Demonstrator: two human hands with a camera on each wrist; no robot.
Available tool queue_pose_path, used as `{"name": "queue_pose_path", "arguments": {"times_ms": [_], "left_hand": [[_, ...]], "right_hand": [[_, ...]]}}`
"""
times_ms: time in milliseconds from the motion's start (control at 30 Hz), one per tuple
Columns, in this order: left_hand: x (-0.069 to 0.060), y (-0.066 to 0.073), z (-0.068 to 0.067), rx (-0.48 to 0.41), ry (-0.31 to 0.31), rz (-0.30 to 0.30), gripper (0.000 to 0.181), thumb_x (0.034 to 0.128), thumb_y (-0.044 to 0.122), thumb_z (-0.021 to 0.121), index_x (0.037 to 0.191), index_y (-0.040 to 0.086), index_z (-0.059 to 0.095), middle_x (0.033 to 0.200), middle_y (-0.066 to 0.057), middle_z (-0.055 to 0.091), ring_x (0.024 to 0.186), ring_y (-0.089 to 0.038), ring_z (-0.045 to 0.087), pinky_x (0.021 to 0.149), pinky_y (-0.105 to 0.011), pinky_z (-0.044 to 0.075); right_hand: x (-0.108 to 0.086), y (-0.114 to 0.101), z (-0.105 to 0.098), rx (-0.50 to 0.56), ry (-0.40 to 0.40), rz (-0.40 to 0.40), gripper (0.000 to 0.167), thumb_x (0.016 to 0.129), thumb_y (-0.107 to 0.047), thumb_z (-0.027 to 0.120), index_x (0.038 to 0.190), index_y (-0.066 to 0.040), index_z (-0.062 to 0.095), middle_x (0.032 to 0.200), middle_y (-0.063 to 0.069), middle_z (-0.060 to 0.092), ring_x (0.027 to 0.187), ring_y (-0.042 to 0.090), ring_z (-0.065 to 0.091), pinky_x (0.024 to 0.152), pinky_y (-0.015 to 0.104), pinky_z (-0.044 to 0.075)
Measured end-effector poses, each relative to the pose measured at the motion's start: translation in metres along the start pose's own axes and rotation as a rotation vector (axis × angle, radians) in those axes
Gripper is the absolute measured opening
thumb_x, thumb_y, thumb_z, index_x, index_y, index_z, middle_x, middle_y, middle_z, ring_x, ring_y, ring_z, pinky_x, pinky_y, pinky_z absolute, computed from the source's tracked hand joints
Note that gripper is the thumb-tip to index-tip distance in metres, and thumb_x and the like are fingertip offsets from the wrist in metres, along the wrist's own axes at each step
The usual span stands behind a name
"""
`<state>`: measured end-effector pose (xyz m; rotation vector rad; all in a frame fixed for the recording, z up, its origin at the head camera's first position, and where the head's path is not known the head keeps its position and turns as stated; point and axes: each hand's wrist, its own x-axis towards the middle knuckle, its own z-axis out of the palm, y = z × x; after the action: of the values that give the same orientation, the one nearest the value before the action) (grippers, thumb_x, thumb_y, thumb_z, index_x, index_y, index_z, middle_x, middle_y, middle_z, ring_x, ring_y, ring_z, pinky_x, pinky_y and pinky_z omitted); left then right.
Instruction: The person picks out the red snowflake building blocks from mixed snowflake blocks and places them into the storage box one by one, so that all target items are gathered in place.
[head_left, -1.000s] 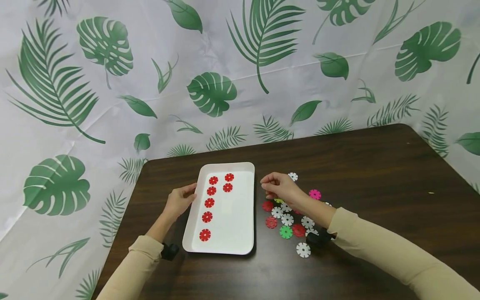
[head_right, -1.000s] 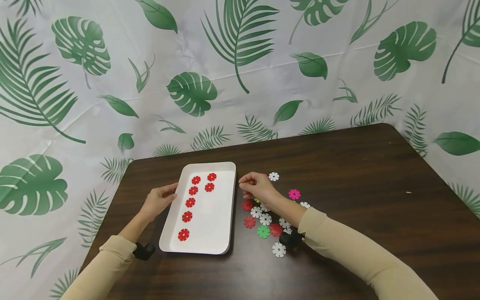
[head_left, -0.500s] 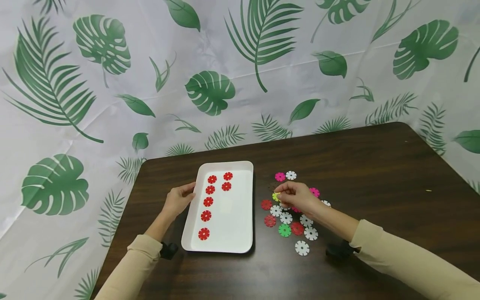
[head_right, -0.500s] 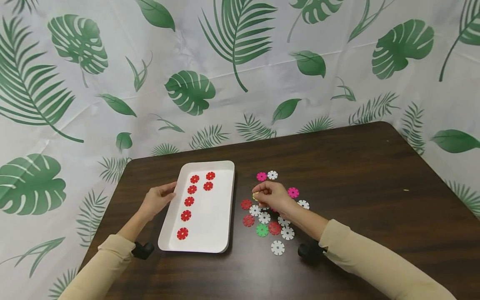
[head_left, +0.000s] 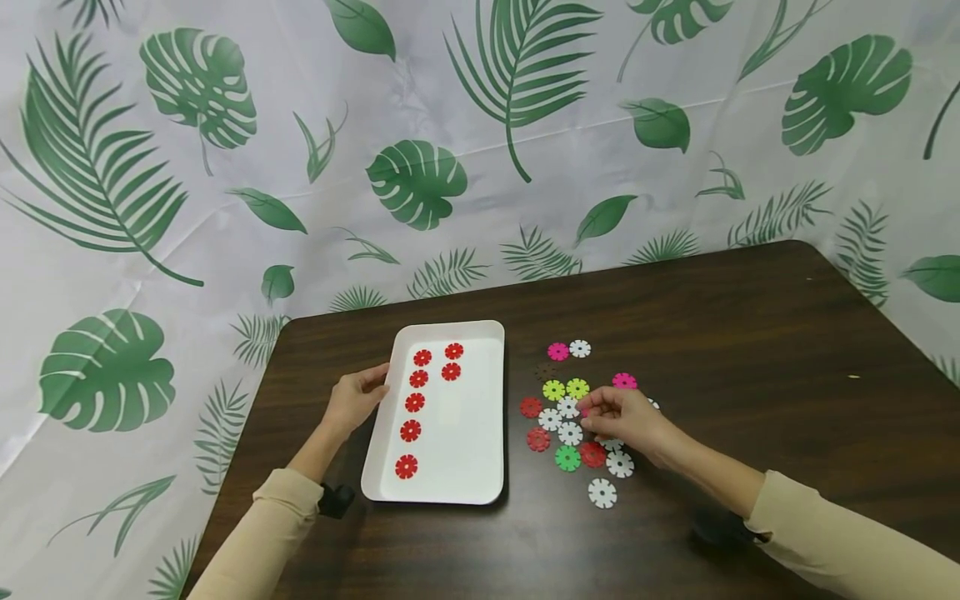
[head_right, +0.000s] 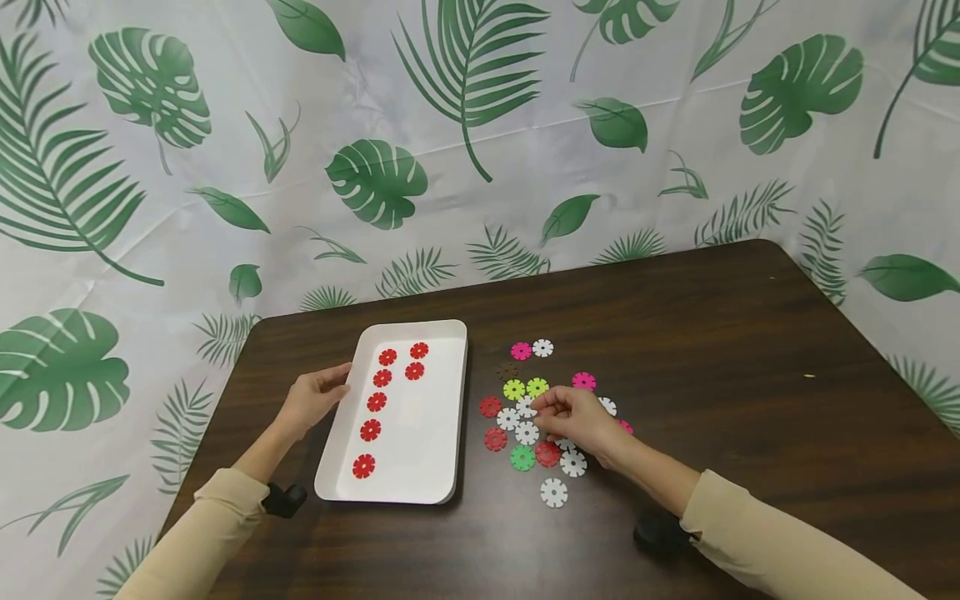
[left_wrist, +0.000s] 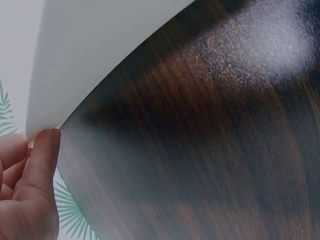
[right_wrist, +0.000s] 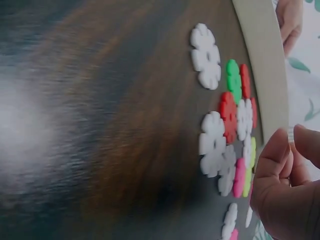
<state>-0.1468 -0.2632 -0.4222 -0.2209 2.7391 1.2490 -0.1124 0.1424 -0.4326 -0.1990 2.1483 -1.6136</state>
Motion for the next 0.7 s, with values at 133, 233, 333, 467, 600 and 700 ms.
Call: {"name": "queue_pose_path", "arguments": {"times_ms": [133,233,333,467,600,700], "left_hand": [[0.000,0.000,0.000,-0.002,-0.002,-0.002,0.041,0.0916,0.006,0.058,0.132,0.001,0.053,0.128,-0.022,0.057,0.101,-0.032,0.061,0.088,-0.042,0.052],[0.000,0.001,0.000,-0.005,-0.003,-0.002,0.041,0.0918,0.006,0.058,0.133,0.002,0.053,0.128,-0.022,0.057,0.101,-0.031,0.062,0.088,-0.042,0.052],[0.001,0.001,-0.001,-0.006,-0.001,0.000,0.041,0.0920,0.006,0.057,0.133,0.002,0.052,0.128,-0.021,0.057,0.102,-0.031,0.061,0.088,-0.041,0.052],[0.001,0.000,-0.001,-0.005,0.000,0.000,0.041,0.0922,0.006,0.057,0.133,0.002,0.052,0.128,-0.022,0.057,0.102,-0.031,0.061,0.088,-0.041,0.052],[0.000,0.000,0.000,-0.006,-0.003,-0.006,0.042,0.0925,0.006,0.056,0.134,0.002,0.051,0.129,-0.022,0.056,0.103,-0.032,0.061,0.089,-0.042,0.051],[0.000,0.000,0.000,-0.009,-0.002,-0.008,0.042,0.0925,0.006,0.057,0.134,0.002,0.052,0.128,-0.022,0.057,0.103,-0.032,0.061,0.089,-0.042,0.052]], "right_hand": [[-0.007,0.003,-0.001,-0.055,0.000,-0.022,0.031,0.085,-0.007,0.067,0.110,0.008,0.059,0.089,0.010,0.061,0.077,0.019,0.056,0.066,0.026,0.055],[-0.012,0.006,-0.001,-0.106,0.001,-0.063,0.029,0.084,-0.008,0.069,0.107,0.007,0.060,0.086,0.009,0.059,0.074,0.017,0.054,0.063,0.022,0.052],[-0.016,0.009,0.001,-0.149,0.000,-0.104,0.028,0.082,-0.009,0.071,0.104,0.006,0.062,0.083,0.007,0.058,0.071,0.015,0.051,0.059,0.020,0.049],[-0.018,0.015,0.003,-0.223,0.008,-0.166,0.025,0.080,-0.009,0.072,0.100,0.004,0.064,0.080,0.004,0.055,0.067,0.009,0.048,0.056,0.019,0.046],[-0.020,0.020,0.006,-0.339,0.047,-0.241,0.022,0.077,-0.007,0.074,0.096,0.001,0.066,0.081,0.003,0.055,0.068,0.005,0.046,0.059,0.019,0.045],[-0.021,0.023,0.009,-0.430,0.086,-0.305,0.022,0.073,-0.006,0.077,0.093,-0.002,0.067,0.079,0.002,0.054,0.069,0.005,0.045,0.060,0.019,0.044]]}}
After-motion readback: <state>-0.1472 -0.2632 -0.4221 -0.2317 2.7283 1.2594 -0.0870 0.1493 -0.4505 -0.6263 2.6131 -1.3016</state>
